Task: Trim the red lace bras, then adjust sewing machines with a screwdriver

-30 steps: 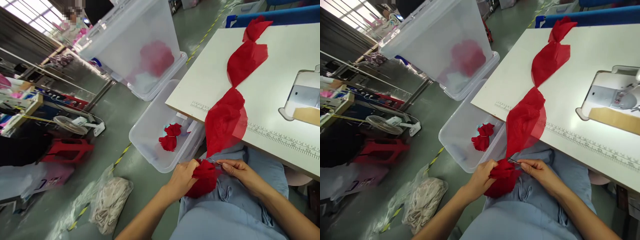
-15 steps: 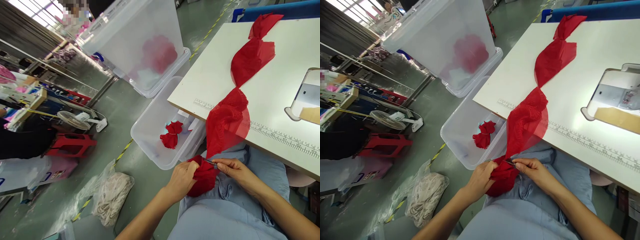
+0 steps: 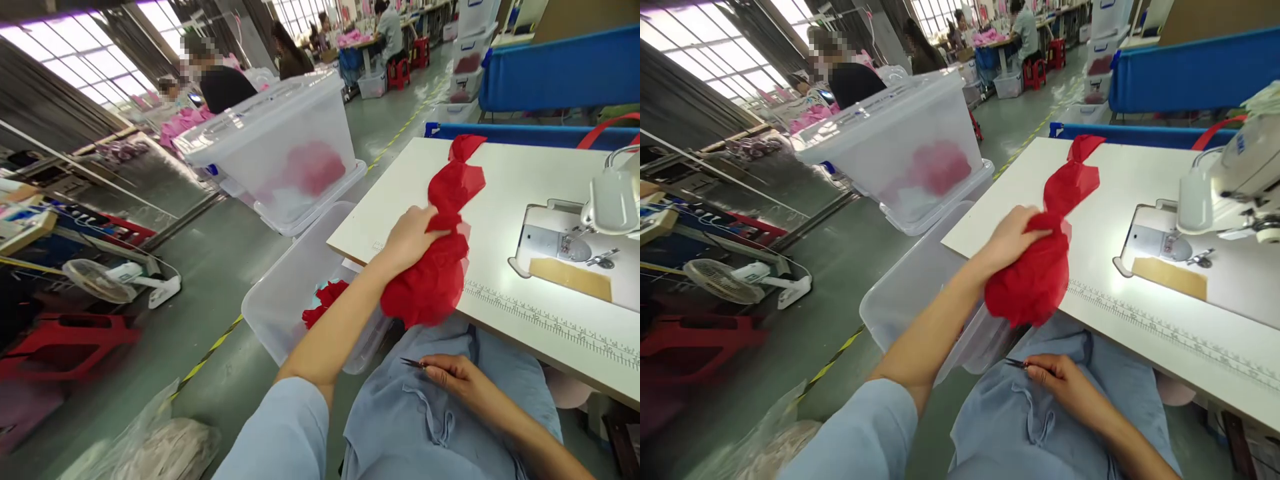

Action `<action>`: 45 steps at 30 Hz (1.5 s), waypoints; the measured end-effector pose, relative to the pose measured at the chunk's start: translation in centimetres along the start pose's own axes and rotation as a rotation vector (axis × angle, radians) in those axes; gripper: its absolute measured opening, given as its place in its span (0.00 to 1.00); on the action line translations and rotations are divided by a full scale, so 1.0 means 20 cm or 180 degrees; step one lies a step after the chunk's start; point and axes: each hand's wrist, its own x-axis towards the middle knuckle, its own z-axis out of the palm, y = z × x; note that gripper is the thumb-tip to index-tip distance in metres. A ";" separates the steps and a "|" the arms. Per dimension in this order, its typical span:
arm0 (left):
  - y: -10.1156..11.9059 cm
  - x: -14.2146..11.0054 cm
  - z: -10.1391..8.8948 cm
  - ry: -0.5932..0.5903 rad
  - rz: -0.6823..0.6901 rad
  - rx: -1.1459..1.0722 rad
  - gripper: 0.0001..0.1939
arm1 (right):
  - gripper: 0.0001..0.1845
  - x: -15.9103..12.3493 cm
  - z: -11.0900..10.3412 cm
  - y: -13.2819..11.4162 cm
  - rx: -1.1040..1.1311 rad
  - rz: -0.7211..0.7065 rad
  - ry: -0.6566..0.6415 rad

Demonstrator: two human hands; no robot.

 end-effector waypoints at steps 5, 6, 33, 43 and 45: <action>-0.05 -0.11 0.20 -0.0566 -0.0127 0.0834 0.11 | 0.26 -0.12 -0.10 -0.12 0.0342 -0.0268 -0.0618; -0.07 -0.22 0.22 -0.0645 -0.0010 0.0805 0.11 | 0.27 -0.13 -0.13 -0.13 0.0560 -0.0361 -0.0762; -0.04 -0.64 -0.05 0.0156 0.1002 -0.0533 0.12 | 0.29 0.07 0.00 0.06 0.1003 0.0309 0.0232; -0.10 0.23 0.25 0.0220 -0.0623 0.0640 0.34 | 0.28 -0.11 -0.08 -0.06 0.0147 0.0248 0.0466; -0.09 0.11 0.25 0.0152 -0.0629 0.0755 0.28 | 0.26 -0.16 -0.13 -0.09 0.0349 -0.0066 0.0213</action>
